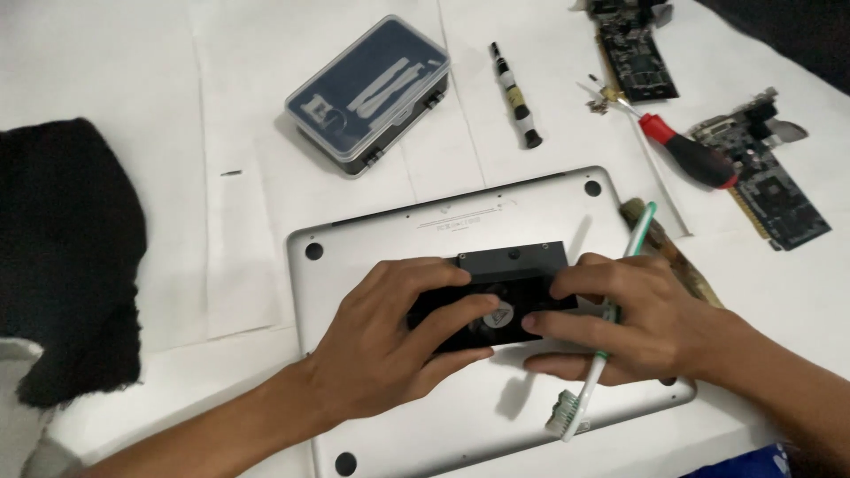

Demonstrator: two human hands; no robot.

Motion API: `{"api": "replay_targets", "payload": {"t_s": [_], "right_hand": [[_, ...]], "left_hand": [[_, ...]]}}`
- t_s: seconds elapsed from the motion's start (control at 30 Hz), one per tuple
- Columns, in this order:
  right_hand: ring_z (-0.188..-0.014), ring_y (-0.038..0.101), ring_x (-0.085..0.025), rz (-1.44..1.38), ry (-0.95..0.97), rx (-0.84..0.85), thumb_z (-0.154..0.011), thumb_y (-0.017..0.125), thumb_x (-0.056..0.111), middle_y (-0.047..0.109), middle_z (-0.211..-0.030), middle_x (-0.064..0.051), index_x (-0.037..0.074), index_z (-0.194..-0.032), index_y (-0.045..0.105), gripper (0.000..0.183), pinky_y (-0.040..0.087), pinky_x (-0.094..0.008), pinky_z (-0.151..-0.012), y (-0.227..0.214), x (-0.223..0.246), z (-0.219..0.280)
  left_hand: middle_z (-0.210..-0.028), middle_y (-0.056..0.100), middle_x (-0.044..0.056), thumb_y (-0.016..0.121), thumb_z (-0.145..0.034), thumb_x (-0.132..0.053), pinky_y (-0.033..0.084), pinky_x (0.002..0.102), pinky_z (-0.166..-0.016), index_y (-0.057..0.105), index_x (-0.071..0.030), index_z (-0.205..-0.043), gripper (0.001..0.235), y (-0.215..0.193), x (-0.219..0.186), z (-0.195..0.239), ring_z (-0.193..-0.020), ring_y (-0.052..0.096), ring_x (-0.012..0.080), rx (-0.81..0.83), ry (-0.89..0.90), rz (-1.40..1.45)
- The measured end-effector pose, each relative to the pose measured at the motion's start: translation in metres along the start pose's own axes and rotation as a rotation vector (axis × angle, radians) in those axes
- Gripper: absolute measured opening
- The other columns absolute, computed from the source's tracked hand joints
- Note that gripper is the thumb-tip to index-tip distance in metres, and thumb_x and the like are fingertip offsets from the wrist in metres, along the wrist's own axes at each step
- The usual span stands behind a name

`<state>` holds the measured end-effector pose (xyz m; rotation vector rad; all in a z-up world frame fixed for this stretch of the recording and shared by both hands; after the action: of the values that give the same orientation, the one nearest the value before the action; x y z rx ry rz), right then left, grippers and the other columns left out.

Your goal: The person cleans a laptop heatsink and fan assembly using a toothbrush and a manual screwdriver. They brush the heatsink fins and fan blades, then unscrew and remove the fan from the heatsink, placing the components on the table.

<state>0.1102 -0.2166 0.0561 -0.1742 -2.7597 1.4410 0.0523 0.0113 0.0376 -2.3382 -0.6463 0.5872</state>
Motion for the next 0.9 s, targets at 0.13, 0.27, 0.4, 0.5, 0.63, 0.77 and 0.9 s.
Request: {"api": "replay_targets", "payload": {"t_s": [0.13, 0.27, 0.4, 0.5, 0.63, 0.77, 0.9], "right_hand": [[-0.064, 0.061, -0.015, -0.010, 0.037, 0.026, -0.094, 0.077, 0.053, 0.057, -0.101, -0.009, 0.018, -0.119, 0.068, 0.044, 0.047, -0.026, -0.051, -0.001, -0.001, 0.003], [-0.076, 0.066, -0.017, 0.054, 0.021, 0.029, -0.099, 0.068, 0.052, 0.060, -0.099, -0.009, 0.016, -0.121, 0.067, 0.043, 0.050, -0.027, -0.050, -0.001, -0.001, 0.001], [-0.076, 0.066, -0.017, 0.080, 0.029, 0.043, -0.098, 0.070, 0.055, 0.061, -0.099, -0.008, 0.015, -0.126, 0.066, 0.049, 0.052, -0.028, -0.049, 0.000, -0.002, -0.001], [-0.073, 0.066, -0.015, 0.108, 0.037, 0.054, -0.097, 0.077, 0.053, 0.060, -0.102, -0.009, 0.017, -0.128, 0.064, 0.048, 0.047, -0.025, -0.046, 0.003, -0.002, 0.002], [-0.069, 0.062, -0.013, 0.123, 0.063, 0.048, -0.097, 0.081, 0.050, 0.060, -0.104, -0.014, 0.017, -0.135, 0.057, 0.056, 0.050, -0.024, -0.045, 0.006, -0.002, 0.006], [-0.083, 0.072, -0.017, 0.105, 0.085, 0.032, -0.096, 0.080, 0.045, 0.066, -0.112, -0.016, 0.009, -0.133, 0.061, 0.055, 0.057, -0.028, -0.052, 0.003, -0.001, -0.001], [-0.062, 0.064, -0.012, 0.099, -0.025, -0.048, -0.099, 0.078, 0.037, 0.067, -0.103, -0.016, 0.002, -0.123, 0.066, 0.044, 0.052, -0.022, -0.050, -0.006, 0.005, -0.007]], "left_hand": [[-0.122, 0.060, 0.016, 0.078, -0.099, -0.034, 0.058, 0.043, -0.084, 0.062, -0.010, -0.126, 0.039, 0.001, 0.000, -0.002, -0.106, 0.068, 0.0310, -0.009, 0.017, 0.000], [-0.121, 0.059, 0.016, 0.077, -0.097, -0.034, 0.058, 0.044, -0.087, 0.066, -0.010, -0.119, 0.034, 0.002, 0.001, -0.003, -0.105, 0.067, 0.0331, 0.001, -0.009, 0.013], [-0.120, 0.059, 0.016, 0.080, -0.096, -0.033, 0.057, 0.043, -0.085, 0.066, -0.010, -0.118, 0.034, 0.002, 0.001, -0.002, -0.104, 0.067, 0.0328, -0.001, -0.013, 0.018], [-0.121, 0.059, 0.017, 0.080, -0.096, -0.033, 0.059, 0.043, -0.086, 0.066, -0.010, -0.117, 0.034, 0.003, 0.001, -0.001, -0.105, 0.067, 0.0336, -0.012, -0.004, 0.019], [-0.121, 0.058, 0.017, 0.083, -0.095, -0.032, 0.059, 0.044, -0.087, 0.066, -0.011, -0.118, 0.036, 0.002, 0.001, -0.002, -0.106, 0.066, 0.0340, -0.001, 0.013, 0.013], [-0.123, 0.058, 0.016, 0.084, -0.094, -0.031, 0.060, 0.044, -0.090, 0.064, -0.011, -0.119, 0.038, 0.002, 0.001, 0.000, -0.106, 0.067, 0.0333, -0.006, 0.009, 0.035], [-0.124, 0.053, 0.017, 0.087, -0.090, -0.024, 0.064, 0.045, -0.092, 0.057, -0.008, -0.126, 0.049, 0.001, -0.001, 0.002, -0.108, 0.064, 0.0328, 0.042, -0.076, 0.209]]}}
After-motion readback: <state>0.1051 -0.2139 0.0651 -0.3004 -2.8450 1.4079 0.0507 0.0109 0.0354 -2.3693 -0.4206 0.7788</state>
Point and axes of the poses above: each hand's wrist, its own z-axis away from the middle knuckle, its own y-axis out of the palm, x = y × z, the point moved 4 cm from there along -z, towards the middle knuckle
